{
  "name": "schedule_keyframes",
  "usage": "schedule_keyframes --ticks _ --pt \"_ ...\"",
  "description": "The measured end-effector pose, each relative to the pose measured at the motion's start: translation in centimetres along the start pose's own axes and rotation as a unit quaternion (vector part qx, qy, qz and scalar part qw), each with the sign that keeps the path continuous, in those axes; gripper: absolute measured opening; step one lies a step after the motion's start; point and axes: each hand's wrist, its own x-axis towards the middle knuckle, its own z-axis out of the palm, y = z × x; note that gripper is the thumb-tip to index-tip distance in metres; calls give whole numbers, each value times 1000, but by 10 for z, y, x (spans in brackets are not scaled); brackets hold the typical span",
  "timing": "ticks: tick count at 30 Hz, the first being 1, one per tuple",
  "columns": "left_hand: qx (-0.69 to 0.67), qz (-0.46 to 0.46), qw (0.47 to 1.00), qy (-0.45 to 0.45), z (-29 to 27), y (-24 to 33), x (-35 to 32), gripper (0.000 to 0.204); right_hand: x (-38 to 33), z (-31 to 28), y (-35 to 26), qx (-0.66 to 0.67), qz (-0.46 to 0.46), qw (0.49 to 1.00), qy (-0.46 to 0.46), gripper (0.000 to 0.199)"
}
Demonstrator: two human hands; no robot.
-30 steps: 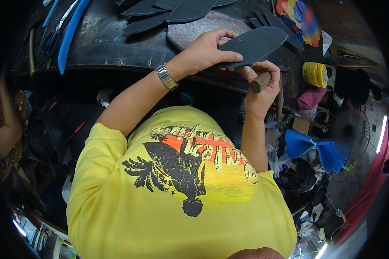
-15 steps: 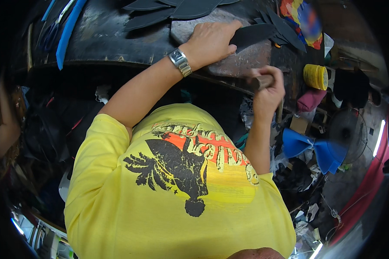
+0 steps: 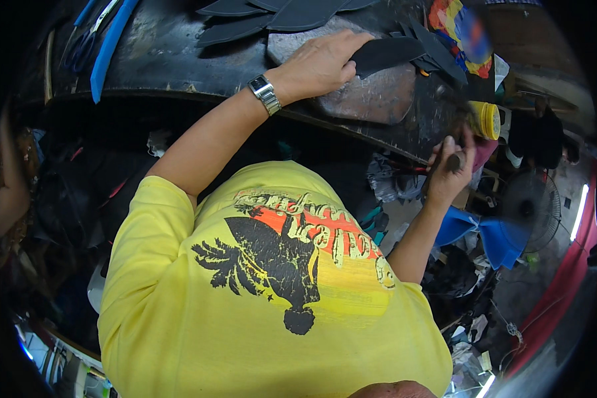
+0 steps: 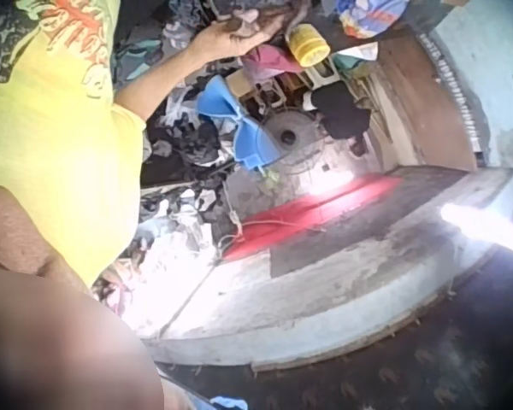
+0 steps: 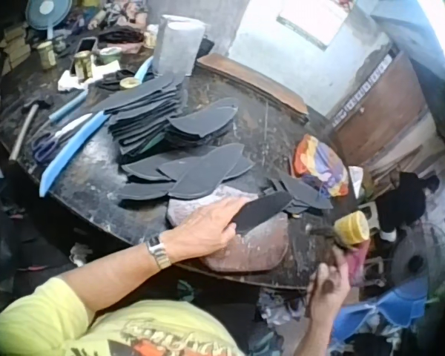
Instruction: The person repeatedly places a black rubber upper onto a teal insole, aligns it, and uses a hammer to tap the edges on a stone anvil. They then flip the assembled piece and set it aside. This cycle is repeated multiple times with different insoles and uppers.
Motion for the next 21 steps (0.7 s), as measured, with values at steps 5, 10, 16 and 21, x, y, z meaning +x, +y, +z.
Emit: schedule_keyframes --ticks 5,10,16,21 --pt "1 16 1000 6 0 0 1 51 -12 59 -37 79 -138 987 -37 44" --pt "3 20 1000 15 -2 -4 1 49 -12 83 -40 -161 -71 969 -174 50" --pt "8 11 1000 6 1 -4 0 50 -14 83 -53 61 -72 991 -96 45" --pt "7 23 999 33 -1 -5 1 52 -11 84 -26 -121 -57 975 -179 43"
